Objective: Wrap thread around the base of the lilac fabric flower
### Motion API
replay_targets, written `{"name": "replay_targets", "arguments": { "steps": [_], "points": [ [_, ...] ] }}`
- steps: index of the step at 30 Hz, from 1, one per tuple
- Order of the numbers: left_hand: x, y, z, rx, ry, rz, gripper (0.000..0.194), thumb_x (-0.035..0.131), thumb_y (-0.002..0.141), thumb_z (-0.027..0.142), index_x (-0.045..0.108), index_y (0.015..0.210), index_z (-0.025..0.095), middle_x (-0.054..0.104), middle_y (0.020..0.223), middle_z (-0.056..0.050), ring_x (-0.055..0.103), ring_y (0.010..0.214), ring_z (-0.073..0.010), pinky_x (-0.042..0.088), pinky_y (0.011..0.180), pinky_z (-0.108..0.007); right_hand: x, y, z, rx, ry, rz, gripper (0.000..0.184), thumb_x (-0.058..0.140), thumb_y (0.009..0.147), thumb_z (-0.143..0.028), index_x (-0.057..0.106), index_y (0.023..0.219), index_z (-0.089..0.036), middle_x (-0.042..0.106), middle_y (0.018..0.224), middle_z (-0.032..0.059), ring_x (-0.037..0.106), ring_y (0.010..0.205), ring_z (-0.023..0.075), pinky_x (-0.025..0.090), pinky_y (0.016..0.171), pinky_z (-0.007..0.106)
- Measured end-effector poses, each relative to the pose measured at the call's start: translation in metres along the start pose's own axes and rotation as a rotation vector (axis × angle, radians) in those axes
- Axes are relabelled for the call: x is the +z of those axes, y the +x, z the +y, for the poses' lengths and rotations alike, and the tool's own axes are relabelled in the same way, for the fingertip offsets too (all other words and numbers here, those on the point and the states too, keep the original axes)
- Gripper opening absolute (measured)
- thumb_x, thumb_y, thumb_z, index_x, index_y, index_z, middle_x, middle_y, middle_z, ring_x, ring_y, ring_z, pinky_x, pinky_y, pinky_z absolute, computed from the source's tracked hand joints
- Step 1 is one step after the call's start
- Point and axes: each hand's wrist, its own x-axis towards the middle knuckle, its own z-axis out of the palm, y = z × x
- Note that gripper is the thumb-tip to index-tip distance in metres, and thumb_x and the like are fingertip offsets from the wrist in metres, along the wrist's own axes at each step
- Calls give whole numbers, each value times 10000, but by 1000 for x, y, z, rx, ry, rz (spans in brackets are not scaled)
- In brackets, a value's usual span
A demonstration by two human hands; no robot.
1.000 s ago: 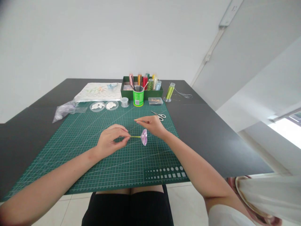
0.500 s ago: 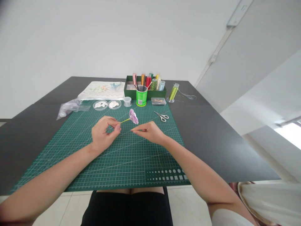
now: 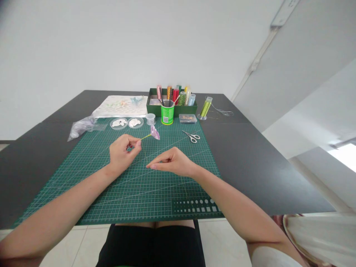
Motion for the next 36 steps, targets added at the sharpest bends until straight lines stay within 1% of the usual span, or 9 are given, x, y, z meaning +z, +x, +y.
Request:
{"name": "replay_targets", "arguments": {
  "steps": [5, 8, 12, 14, 17, 19, 25, 31, 36],
  "points": [
    [5, -4, -2, 29, 1, -97, 162, 588, 945, 209, 662, 802, 202, 652, 628, 41, 589, 614, -117, 429, 617, -231, -7, -2, -9, -35, 155, 100, 297, 812, 815, -449, 857, 887, -164, 421, 462, -57, 238, 477, 67, 165, 459, 259],
    [7, -7, 1, 80, -60, -213, 142, 600, 942, 190, 659, 814, 200, 662, 644, 46, 597, 625, -111, 425, 605, -215, -13, -2, -12, -54, 168, 196, 260, 814, 810, -429, 858, 888, -185, 366, 452, -69, 223, 476, 69, 157, 466, 263],
    [7, -9, 8, 158, -134, -321, 127, 601, 946, 180, 660, 836, 200, 669, 651, 48, 609, 635, -113, 431, 613, -215, -21, -3, -11, -123, 123, 304, 255, 780, 846, -426, 858, 954, -208, 471, 523, -44, 278, 507, 82, 191, 484, 269],
    [7, -11, 13, 191, -158, -354, 125, 600, 945, 168, 651, 835, 201, 682, 665, 48, 622, 655, -116, 441, 625, -215, -25, -3, -8, -153, 102, 323, 297, 712, 910, -455, 854, 1006, -212, 425, 522, -52, 259, 506, 84, 177, 493, 276],
    [6, -12, 17, 238, -186, -399, 132, 600, 941, 151, 635, 822, 199, 719, 727, 40, 654, 721, -125, 466, 659, -219, -30, -4, -2, -177, 46, 328, 418, 560, 1005, -514, 840, 1081, -212, 257, 526, -69, 201, 515, 96, 143, 513, 291],
    [6, -13, 19, 262, -201, -420, 140, 596, 943, 145, 635, 819, 199, 737, 770, 33, 664, 749, -130, 481, 678, -224, -32, -5, 0, -192, -5, 329, 491, 487, 1032, -548, 833, 1105, -207, 228, 554, -64, 200, 529, 104, 144, 523, 298],
    [7, -13, 21, 282, -239, -424, 119, 613, 952, 162, 682, 861, 197, 746, 794, 16, 673, 759, -131, 508, 690, -220, -33, -1, 2, -186, -76, 320, 630, 386, 1046, -617, 818, 1124, -166, 258, 550, -67, 239, 514, 108, 209, 529, 300],
    [8, -15, 24, 263, -253, -418, 124, 624, 936, 163, 700, 849, 209, 743, 769, 29, 678, 740, -125, 507, 679, -218, -37, 5, 11, -68, -80, 231, 739, 296, 1045, -658, 797, 1145, -124, 263, 525, -74, 225, 501, 115, 210, 516, 298],
    [9, -15, 26, 207, -298, -434, 126, 630, 955, 191, 704, 855, 216, 770, 795, 36, 704, 773, -125, 529, 717, -227, -40, 7, 17, -5, -86, 166, 798, 250, 1043, -673, 764, 1203, -84, 280, 507, -79, 220, 484, 115, 208, 514, 298]
  ]
}}
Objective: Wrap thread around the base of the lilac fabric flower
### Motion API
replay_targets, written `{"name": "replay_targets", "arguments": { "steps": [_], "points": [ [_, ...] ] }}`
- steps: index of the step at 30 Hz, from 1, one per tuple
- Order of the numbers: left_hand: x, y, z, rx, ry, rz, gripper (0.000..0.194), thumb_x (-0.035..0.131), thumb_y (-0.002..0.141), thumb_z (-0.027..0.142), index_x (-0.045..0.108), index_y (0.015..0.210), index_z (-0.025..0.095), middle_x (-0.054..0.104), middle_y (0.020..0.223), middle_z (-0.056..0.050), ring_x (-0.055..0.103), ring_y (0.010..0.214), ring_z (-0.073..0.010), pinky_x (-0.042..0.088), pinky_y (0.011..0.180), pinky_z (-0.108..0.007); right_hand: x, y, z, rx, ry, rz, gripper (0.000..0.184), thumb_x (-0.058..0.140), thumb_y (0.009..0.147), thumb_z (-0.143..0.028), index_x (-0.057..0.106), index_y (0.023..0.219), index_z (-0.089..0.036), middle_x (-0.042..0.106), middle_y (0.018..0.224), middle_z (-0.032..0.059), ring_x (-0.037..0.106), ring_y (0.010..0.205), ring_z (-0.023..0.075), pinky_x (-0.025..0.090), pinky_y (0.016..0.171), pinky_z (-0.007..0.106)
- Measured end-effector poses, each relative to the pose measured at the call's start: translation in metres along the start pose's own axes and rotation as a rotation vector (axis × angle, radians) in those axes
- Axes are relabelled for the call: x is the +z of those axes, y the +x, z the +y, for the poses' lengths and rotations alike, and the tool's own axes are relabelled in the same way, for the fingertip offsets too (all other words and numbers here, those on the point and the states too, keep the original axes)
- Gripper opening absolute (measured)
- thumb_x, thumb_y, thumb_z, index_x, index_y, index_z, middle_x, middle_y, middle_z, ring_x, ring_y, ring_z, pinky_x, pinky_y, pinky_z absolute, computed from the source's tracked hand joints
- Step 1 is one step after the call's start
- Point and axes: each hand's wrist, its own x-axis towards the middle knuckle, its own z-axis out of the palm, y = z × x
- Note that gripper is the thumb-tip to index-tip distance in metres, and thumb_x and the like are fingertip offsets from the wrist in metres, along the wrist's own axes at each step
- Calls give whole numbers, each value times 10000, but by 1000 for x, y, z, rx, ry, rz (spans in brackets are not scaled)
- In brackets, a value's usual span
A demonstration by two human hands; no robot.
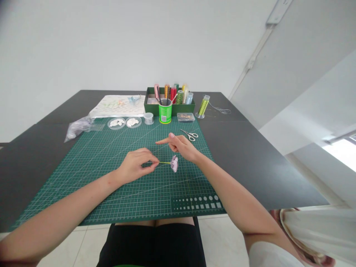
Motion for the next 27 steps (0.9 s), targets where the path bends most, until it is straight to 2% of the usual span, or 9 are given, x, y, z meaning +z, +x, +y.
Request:
{"name": "replay_targets", "arguments": {
  "steps": [7, 13, 17, 22, 24, 27],
  "points": [
    [-4, 0, 1, 88, 92, 110, 119, 625, 993, 234, 724, 929, 215, 785, 815, 16, 713, 800, -140, 550, 746, -246, 0, 1, 9, 83, 73, -73, 833, 211, 1045, -678, 732, 1257, -63, 297, 489, -80, 217, 466, 111, 188, 502, 289],
    [-11, 1, 7, 102, 173, 276, 87, 659, 972, 211, 737, 944, 238, 800, 840, 23, 698, 795, -141, 543, 805, -286, 10, 3, 20, 246, 350, -185, 896, 225, 963, -809, 770, 1073, -106, 342, 486, -65, 244, 433, 100, 180, 448, 266],
    [-11, 4, 12, -11, 117, 363, 86, 692, 958, 273, 748, 899, 244, 773, 803, 7, 680, 790, -155, 530, 806, -326, 20, 3, 23, 303, 438, -250, 928, 244, 911, -867, 743, 1031, -95, 378, 478, -66, 250, 426, 95, 180, 433, 254],
    [-9, 7, 20, -213, -102, 343, 97, 685, 924, 227, 720, 834, 216, 698, 744, 0, 621, 772, -158, 511, 774, -320, 27, 3, 21, 296, 542, -309, 918, 208, 932, -844, 709, 1050, -84, 330, 463, -86, 214, 418, 100, 164, 426, 242],
    [-8, 8, 20, -320, -229, 335, 114, 679, 910, 238, 705, 803, 211, 676, 735, -1, 593, 747, -153, 502, 718, -295, 28, 4, 21, 318, 620, -285, 874, 206, 948, -821, 698, 1017, -102, 304, 452, -96, 183, 411, 97, 163, 427, 239],
    [-5, 9, 17, -475, -460, 323, 139, 677, 891, 274, 690, 777, 195, 674, 776, -16, 582, 730, -144, 482, 640, -257, 26, 7, 22, 361, 737, -177, 768, 262, 949, -806, 661, 937, -150, 281, 446, -107, 150, 394, 87, 147, 429, 234]
  ]
}}
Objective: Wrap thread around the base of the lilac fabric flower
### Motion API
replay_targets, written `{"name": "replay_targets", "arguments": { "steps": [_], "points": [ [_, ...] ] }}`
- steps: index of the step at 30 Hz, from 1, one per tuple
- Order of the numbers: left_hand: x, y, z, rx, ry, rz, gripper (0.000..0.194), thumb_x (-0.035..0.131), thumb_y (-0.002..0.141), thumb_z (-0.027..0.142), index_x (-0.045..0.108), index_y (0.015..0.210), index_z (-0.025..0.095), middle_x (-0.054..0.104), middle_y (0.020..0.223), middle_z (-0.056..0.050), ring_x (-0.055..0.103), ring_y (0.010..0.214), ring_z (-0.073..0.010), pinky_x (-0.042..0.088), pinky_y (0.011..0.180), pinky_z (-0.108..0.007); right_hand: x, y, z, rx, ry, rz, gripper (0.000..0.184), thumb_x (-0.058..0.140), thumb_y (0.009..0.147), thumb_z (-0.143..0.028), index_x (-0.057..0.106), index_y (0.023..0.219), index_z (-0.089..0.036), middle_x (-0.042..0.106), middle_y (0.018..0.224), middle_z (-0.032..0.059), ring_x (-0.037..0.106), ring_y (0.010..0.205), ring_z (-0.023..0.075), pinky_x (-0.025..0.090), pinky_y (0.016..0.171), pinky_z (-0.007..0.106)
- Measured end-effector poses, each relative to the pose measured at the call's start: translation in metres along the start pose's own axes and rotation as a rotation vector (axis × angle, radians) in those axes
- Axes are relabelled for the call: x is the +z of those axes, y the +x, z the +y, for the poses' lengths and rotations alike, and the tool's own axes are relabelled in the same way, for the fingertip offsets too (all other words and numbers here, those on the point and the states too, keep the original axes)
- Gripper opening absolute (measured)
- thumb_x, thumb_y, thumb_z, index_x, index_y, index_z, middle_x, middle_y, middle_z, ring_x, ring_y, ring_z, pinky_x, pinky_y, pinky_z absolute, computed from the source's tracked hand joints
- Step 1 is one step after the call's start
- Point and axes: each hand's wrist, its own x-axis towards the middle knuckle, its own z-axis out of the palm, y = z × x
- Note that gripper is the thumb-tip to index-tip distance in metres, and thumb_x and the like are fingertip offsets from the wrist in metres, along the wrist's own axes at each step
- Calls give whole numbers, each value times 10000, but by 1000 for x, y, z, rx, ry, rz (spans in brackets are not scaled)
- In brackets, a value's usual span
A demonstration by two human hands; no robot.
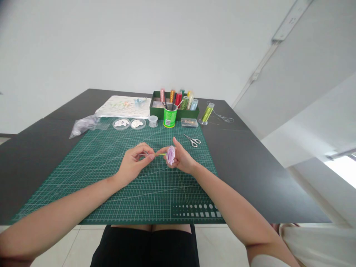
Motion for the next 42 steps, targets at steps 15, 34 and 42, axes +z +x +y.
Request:
{"name": "replay_targets", "arguments": {
  "steps": [15, 34, 42],
  "points": [
    [0, 4, -7, -233, -209, 53, 223, 732, 832, 385, 696, 760, 177, 623, 756, -7, 443, 561, -87, 346, 491, -223, -18, -2, -2, -277, -1066, 608, 205, 551, 921, -364, 577, 783, -214, 619, 871, 70, 557, 907, 248, 426, 869, 405],
    [-12, 20, -18, -244, -164, 251, 223, 703, 820, 398, 680, 755, 186, 639, 729, 5, 542, 685, -133, 477, 661, -262, 42, -15, -5, -80, -26, 36, 363, 666, 928, -477, 584, 740, -178, 252, 469, -130, 156, 400, 49, 186, 398, 195],
    [-30, 35, -23, -209, -183, 415, 197, 695, 801, 392, 673, 758, 201, 629, 776, 8, 494, 668, -120, 426, 613, -246, -16, -16, -23, 150, -259, -9, 387, 710, 873, -513, 615, 735, -164, 272, 476, -129, 160, 418, 45, 147, 401, 200]
  ]
}}
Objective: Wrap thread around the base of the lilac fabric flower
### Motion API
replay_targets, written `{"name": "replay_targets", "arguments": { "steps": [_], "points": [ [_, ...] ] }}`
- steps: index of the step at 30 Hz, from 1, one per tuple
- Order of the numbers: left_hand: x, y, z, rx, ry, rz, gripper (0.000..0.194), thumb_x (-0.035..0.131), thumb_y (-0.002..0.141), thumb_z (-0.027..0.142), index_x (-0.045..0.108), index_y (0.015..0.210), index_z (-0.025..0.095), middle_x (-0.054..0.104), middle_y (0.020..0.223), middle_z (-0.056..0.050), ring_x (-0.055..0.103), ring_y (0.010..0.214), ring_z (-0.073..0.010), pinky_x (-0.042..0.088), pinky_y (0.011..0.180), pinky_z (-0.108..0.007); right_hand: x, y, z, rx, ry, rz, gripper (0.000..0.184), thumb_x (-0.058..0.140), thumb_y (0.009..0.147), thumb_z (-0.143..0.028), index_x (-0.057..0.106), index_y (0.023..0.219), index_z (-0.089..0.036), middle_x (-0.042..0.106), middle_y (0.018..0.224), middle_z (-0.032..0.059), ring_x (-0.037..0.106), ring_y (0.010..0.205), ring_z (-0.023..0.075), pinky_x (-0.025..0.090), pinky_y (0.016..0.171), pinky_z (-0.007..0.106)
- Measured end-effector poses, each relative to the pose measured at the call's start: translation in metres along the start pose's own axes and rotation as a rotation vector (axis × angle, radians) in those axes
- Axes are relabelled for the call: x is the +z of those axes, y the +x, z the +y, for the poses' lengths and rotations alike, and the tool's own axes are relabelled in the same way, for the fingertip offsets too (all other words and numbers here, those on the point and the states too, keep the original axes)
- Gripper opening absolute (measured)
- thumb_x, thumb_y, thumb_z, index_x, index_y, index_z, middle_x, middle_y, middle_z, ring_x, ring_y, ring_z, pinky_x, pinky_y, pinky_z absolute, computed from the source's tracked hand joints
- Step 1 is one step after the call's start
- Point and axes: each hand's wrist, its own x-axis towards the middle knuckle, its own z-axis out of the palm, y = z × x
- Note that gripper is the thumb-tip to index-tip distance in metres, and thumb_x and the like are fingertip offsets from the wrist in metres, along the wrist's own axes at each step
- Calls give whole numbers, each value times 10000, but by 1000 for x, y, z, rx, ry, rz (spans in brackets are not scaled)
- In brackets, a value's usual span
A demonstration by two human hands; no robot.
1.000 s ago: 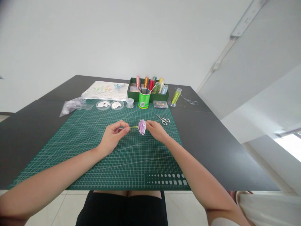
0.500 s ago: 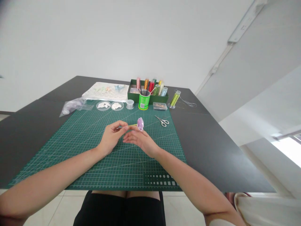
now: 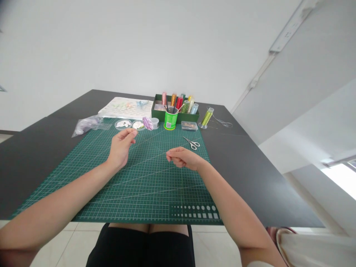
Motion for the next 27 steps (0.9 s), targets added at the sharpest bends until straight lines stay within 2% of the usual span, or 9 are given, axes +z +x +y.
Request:
{"name": "replay_targets", "arguments": {
  "steps": [3, 6, 10, 14, 17, 20, 23, 25, 27],
  "points": [
    [2, -3, 0, 12, 13, -36, 200, 704, 793, 381, 658, 734, 195, 609, 737, 20, 475, 646, -113, 416, 625, -251, -18, 2, 0, 33, -213, 125, 366, 711, 858, -494, 718, 784, -136, 435, 543, -71, 355, 468, 59, 319, 462, 201],
    [5, -10, -1, 10, 29, -90, 200, 698, 807, 378, 660, 744, 192, 610, 724, 20, 504, 659, -121, 436, 659, -265, -22, 8, 3, -81, -411, 344, 265, 695, 865, -402, 774, 944, -162, 686, 835, 44, 594, 713, 129, 512, 696, 285],
    [10, -19, -2, -20, 7, -161, 218, 710, 814, 396, 679, 761, 187, 633, 731, 9, 533, 670, -129, 456, 657, -266, -1, 18, 12, -406, -457, 588, 370, 638, 871, -267, 685, 1237, -246, 708, 1170, 71, 643, 1087, 210, 473, 1057, 452],
    [14, -29, -2, -54, -8, -212, 229, 708, 820, 397, 692, 748, 180, 673, 755, -5, 566, 699, -139, 454, 660, -262, 40, 19, 14, -491, -185, 400, 444, 672, 898, -338, 619, 1337, -309, 647, 1373, 62, 569, 1319, 245, 399, 1169, 485],
    [17, -36, -1, -87, -20, -272, 220, 698, 829, 386, 704, 767, 175, 711, 813, -26, 611, 752, -161, 465, 683, -269, 67, 18, 13, -434, 78, 218, 411, 706, 899, -444, 638, 1286, -324, 664, 1331, 50, 606, 1262, 232, 487, 1089, 446],
    [19, -41, 0, -104, -7, -323, 213, 714, 811, 377, 698, 766, 170, 706, 812, -29, 598, 706, -155, 447, 640, -266, 84, 20, 12, -425, 221, 249, 438, 742, 860, -497, 633, 1235, -301, 698, 1095, 31, 678, 852, 167, 580, 693, 305],
    [22, -45, 1, -107, -7, -320, 207, 727, 794, 372, 700, 760, 170, 690, 792, -23, 583, 702, -155, 432, 637, -265, 91, 21, 11, -436, 255, 414, 426, 769, 832, -475, 646, 1177, -257, 563, 710, -59, 400, 476, 68, 296, 413, 201],
    [24, -47, 2, -140, -35, -296, 226, 724, 801, 393, 703, 753, 173, 665, 757, -7, 549, 688, -144, 418, 644, -263, 93, 21, 10, -466, 249, 545, 387, 785, 814, -437, 664, 1118, -230, 398, 569, -105, 253, 451, 57, 185, 415, 210],
    [27, -50, 1, -192, -83, -273, 253, 722, 808, 421, 700, 745, 176, 628, 724, 11, 495, 664, -127, 403, 646, -256, 93, 20, 8, -487, 238, 643, 350, 798, 791, -423, 683, 1046, -213, 320, 530, -116, 214, 461, 63, 164, 431, 230]
  ]
}}
